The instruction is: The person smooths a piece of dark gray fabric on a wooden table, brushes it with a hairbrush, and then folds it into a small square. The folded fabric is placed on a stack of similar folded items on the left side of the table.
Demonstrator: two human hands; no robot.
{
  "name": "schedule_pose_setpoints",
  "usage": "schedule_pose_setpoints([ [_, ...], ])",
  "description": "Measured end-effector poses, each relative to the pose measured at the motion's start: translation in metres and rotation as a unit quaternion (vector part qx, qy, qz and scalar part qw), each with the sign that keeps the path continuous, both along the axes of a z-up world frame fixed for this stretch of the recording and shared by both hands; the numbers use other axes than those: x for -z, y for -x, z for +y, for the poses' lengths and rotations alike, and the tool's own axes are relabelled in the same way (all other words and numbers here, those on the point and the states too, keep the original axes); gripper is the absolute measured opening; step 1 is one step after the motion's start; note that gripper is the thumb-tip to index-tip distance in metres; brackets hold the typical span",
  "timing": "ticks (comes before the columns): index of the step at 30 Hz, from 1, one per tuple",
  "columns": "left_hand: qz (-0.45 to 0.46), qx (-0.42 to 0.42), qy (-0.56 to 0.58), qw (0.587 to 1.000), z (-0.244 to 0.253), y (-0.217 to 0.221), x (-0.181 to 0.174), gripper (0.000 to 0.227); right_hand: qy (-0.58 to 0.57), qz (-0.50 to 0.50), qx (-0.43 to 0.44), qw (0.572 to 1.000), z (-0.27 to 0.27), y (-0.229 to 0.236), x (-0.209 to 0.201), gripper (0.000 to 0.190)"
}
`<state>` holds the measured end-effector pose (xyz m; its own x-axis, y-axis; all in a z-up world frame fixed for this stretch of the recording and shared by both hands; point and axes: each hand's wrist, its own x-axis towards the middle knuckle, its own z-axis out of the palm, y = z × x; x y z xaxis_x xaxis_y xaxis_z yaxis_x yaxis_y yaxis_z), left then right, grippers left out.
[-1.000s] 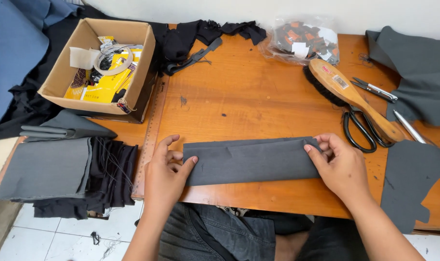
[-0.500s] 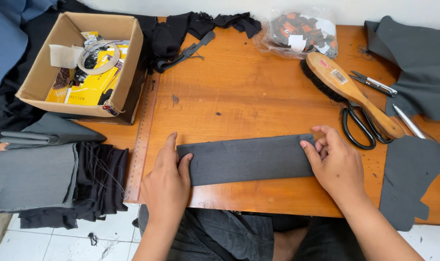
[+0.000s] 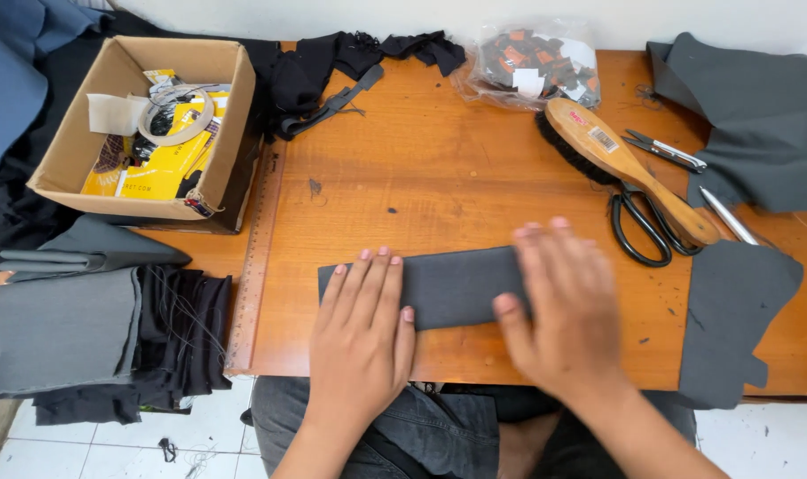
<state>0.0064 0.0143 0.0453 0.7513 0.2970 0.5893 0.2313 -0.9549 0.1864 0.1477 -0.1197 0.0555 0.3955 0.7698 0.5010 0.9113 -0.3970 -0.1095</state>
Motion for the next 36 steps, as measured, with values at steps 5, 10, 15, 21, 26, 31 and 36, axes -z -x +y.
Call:
schedule_pose_setpoints([
  [5,0.123,-0.011,0.015,0.992,-0.002,-0.005,0.03,0.05,0.148,0.045,-0.167,0.974,0.021,0.036,0.022,0.063],
  [10,0.126,-0.023,0.018,0.992,-0.001,-0.006,0.033,0.053,0.178,-0.02,-0.13,0.975,-0.01,0.004,0.03,0.053],
  [15,0.127,-0.026,0.026,0.991,-0.002,-0.005,0.032,0.052,0.2,0.144,0.26,0.934,-0.051,-0.031,0.023,0.065],
  [21,0.14,-0.026,0.017,0.99,-0.002,-0.006,0.034,0.053,0.133,0.046,-0.109,0.984,0.018,0.02,0.005,0.065],
  [26,0.141,-0.026,0.014,0.99,-0.002,-0.005,0.036,0.054,0.232,0.15,-0.081,0.958,0.015,-0.002,0.012,0.052],
  [31,0.144,-0.025,0.016,0.989,-0.001,-0.004,0.036,0.054,0.257,0.225,0.23,0.911,-0.014,-0.026,0.012,0.062],
  [36,0.142,-0.026,0.013,0.99,-0.001,-0.006,0.036,0.054,0.058,0.055,-0.007,0.997,0.019,0.014,0.004,0.061],
])
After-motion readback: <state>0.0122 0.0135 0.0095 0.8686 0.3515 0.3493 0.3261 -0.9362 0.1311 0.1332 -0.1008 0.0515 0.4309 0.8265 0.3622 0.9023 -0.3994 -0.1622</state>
